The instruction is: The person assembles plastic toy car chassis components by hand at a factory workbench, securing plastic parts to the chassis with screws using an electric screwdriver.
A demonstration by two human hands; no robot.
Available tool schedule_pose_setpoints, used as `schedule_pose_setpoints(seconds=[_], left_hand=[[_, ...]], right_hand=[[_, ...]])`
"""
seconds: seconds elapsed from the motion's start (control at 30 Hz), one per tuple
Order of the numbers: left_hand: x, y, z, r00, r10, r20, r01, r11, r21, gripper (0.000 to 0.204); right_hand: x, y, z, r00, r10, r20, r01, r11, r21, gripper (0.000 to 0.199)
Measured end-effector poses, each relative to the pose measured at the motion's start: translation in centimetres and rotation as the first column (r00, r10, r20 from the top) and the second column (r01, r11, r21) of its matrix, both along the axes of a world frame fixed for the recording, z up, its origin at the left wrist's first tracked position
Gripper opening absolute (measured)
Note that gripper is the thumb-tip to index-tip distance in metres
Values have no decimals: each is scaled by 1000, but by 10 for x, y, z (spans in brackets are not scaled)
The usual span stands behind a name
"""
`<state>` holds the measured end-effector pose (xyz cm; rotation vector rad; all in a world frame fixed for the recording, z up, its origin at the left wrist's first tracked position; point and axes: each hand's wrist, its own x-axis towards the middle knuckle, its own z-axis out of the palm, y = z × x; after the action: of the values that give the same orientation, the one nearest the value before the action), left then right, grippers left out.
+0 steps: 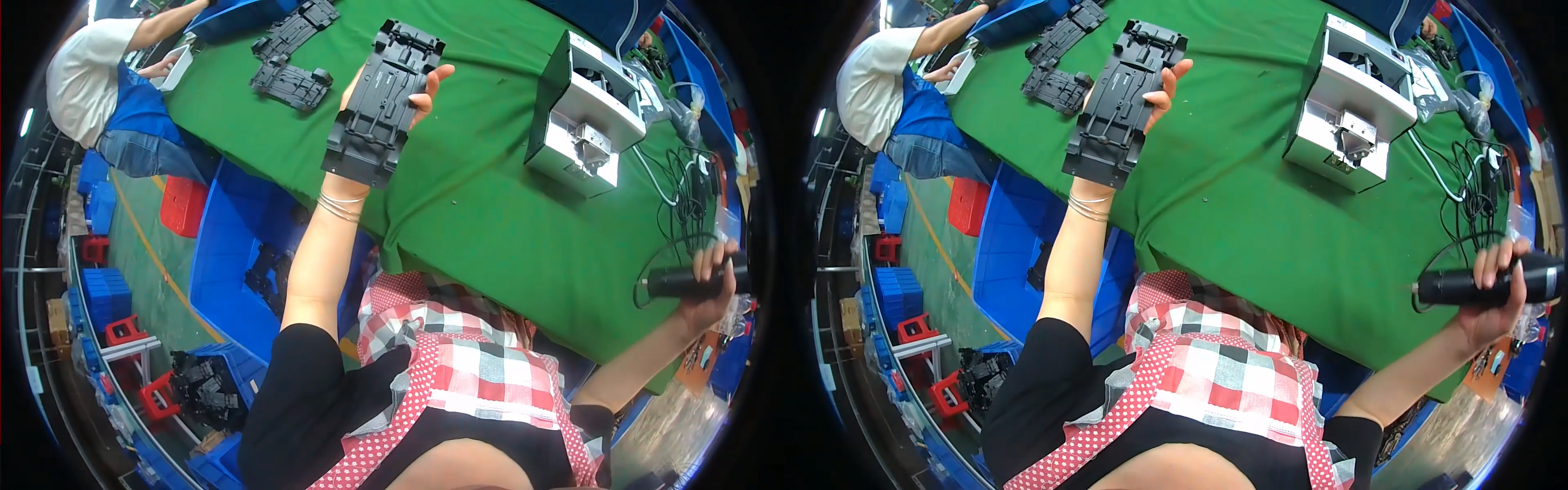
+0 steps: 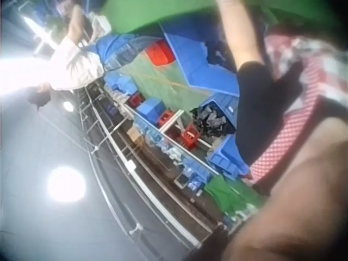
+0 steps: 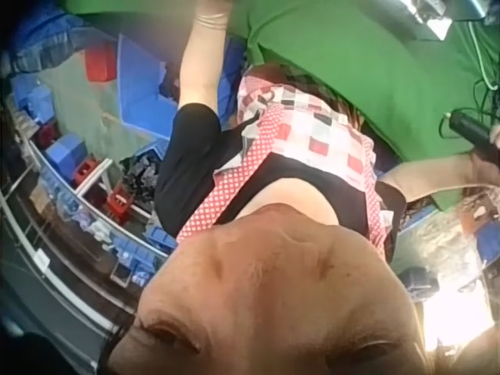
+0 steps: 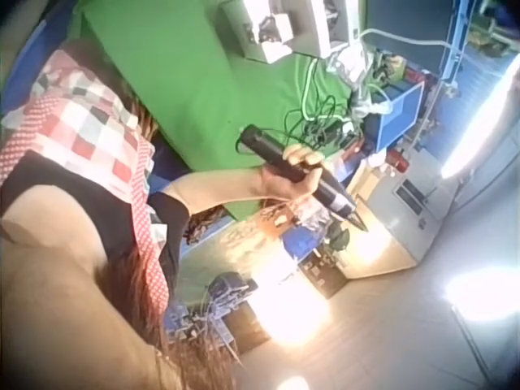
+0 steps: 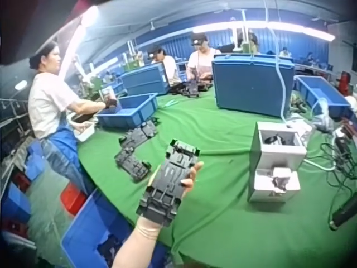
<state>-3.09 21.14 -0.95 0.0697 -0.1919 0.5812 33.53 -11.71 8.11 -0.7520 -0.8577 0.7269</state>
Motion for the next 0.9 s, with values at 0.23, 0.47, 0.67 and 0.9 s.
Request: schedule_pose_setpoints(seconds=[0.23,0.47,0.67,0.9], left_hand=[[4,-44,-18,973,-10,-229,18,999,32,63],[30,-99,-17,807,126,-577,26,968,249,32],[40,-112,-19,693,150,-705,200,900,388,36],[49,-119,-14,658,131,-741,196,921,337,24]], right_hand=[[-77,86,16,990,-138,-12,138,974,181,20],[-107,139,6,906,-400,137,332,874,356,14],[-115,159,-1,821,-454,346,430,891,149,15],[-130,139,-4,993,-103,53,93,983,159,16]])
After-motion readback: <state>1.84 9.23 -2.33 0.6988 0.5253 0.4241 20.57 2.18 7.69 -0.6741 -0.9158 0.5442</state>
